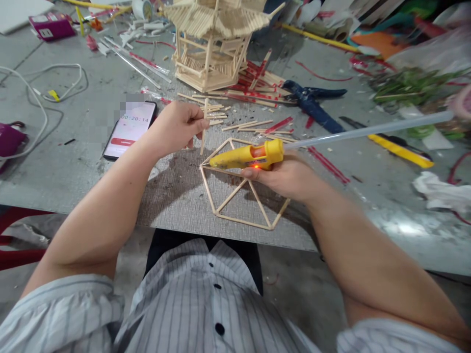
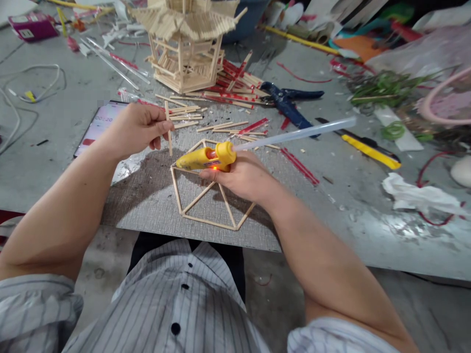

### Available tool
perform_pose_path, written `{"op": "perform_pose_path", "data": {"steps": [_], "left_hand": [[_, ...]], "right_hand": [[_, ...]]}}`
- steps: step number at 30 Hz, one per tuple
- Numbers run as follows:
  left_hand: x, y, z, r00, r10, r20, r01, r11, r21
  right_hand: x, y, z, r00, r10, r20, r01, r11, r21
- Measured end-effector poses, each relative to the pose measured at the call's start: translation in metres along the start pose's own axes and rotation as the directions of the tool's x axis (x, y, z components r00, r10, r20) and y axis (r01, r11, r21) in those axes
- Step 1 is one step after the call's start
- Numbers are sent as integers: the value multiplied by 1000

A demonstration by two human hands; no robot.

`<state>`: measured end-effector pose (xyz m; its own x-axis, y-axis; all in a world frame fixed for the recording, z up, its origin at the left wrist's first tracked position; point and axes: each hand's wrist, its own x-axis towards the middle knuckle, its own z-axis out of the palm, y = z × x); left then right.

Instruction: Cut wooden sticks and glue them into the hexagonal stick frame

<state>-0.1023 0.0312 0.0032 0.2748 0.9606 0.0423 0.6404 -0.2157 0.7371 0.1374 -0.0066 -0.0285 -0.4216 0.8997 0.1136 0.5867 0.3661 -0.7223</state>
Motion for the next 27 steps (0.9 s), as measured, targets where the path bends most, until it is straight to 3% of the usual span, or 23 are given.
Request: {"op": "perform_pose_path", "data": {"steps": [11,19,27], "left_hand": [[0,2,-1,1000,3,7,-3,999,37],[-2,3,-2,997,7,77,-10,999,32],[0,2,-2,996,3,89,-7,999,46]], "right_hand": [[0,3,1,1000,22,11,-22,1000,10],[-1,2,-5,998,55,27,-56,998,36],[1,4,3,999,43,12,-43,999,33]]}}
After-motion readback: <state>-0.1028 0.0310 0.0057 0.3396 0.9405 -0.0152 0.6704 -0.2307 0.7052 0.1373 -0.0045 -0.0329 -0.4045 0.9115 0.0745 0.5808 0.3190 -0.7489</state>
